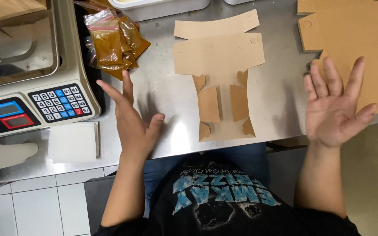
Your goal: The person folds a flat cardboard box blank into a three-dimensional box on a stainless steel countertop. They fold the side flaps, tuck the tabs into slots, and press the seams to secure the structure.
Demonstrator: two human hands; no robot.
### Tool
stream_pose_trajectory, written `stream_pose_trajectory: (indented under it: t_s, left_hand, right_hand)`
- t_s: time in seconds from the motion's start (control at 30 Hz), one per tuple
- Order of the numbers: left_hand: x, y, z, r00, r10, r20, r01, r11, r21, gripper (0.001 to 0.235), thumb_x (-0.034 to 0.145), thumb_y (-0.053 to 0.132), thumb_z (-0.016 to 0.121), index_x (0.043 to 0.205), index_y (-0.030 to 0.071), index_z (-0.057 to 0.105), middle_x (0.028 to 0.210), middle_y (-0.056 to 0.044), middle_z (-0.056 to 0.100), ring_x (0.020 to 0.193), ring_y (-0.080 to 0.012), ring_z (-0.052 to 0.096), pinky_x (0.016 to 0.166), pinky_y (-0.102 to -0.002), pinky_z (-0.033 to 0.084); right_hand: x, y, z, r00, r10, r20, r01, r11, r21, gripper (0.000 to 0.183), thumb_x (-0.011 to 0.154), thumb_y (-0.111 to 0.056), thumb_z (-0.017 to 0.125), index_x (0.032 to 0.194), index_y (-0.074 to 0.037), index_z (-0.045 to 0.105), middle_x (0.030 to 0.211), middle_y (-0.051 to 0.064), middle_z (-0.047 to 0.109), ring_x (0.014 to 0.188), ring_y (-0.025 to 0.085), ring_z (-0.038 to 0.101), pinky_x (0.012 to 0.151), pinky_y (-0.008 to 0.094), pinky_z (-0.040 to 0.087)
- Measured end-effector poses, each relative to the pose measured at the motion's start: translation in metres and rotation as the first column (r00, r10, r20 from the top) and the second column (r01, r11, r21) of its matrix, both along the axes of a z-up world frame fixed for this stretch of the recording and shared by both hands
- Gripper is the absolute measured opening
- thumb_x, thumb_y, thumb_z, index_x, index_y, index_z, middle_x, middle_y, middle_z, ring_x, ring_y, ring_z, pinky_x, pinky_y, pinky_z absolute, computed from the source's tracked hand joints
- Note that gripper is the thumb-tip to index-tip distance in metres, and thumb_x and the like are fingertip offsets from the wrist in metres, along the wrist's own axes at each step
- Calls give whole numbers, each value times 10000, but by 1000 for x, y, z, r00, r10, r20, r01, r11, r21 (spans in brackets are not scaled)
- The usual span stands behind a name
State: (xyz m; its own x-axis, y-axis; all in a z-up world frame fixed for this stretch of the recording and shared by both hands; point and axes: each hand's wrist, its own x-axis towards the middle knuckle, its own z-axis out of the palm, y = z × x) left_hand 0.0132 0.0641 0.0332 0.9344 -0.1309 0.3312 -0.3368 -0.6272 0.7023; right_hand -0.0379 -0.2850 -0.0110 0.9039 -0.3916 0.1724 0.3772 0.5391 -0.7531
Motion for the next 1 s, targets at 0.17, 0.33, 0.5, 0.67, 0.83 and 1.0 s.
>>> stream_pose_trajectory:
  t_s: [0.17,0.33,0.5,0.67,0.83,1.0]
  left_hand:
    - [-20,-18,1,966,-161,-202,206,953,222,879,764,597,486,1329,12,150,1267,-209,485,1088,-370,482,880,-492,372]
    - [-40,-41,-40,936,-332,-119,351,835,424,863,772,615,537,1382,72,260,1149,-116,522,944,-282,491,755,-387,401]
    - [-38,-55,-50,936,-349,-38,326,824,464,622,824,291,525,1350,16,343,898,-131,517,804,-283,487,709,-343,400]
    - [-31,-47,-41,918,-371,-141,394,809,435,545,842,93,423,1356,-29,288,880,-151,516,819,-295,492,737,-356,393]
    - [-13,-20,-54,916,-375,-144,401,826,396,578,817,50,442,1366,-15,274,905,-187,530,819,-331,501,724,-381,408]
    - [24,-5,-42,928,-351,-129,370,815,445,523,837,24,472,1345,20,349,892,-176,570,821,-312,531,722,-372,420]
  right_hand:
    - [-12,1,4,977,25,-213,-155,768,-621,713,822,-364,466,1411,-63,199,1253,206,472,1159,300,507,981,368,446]
    - [16,22,27,967,139,-216,-236,154,-959,407,831,-69,596,1221,-27,485,1100,111,588,955,217,573,905,330,462]
    - [63,39,36,954,270,-129,-64,-236,-970,599,637,6,660,1221,-55,539,1216,170,529,1199,384,429,967,474,348]
    - [82,60,56,889,394,-235,-94,-344,-934,522,601,45,657,1107,-75,615,1122,163,601,1173,337,477,987,440,306]
    - [83,66,50,858,432,-279,-116,-367,-923,347,629,-19,684,974,-47,658,896,106,662,1006,276,577,987,413,337]
    - [70,78,52,870,359,-337,-244,-281,-928,123,764,-97,653,870,-37,644,706,71,632,756,242,620,752,353,473]
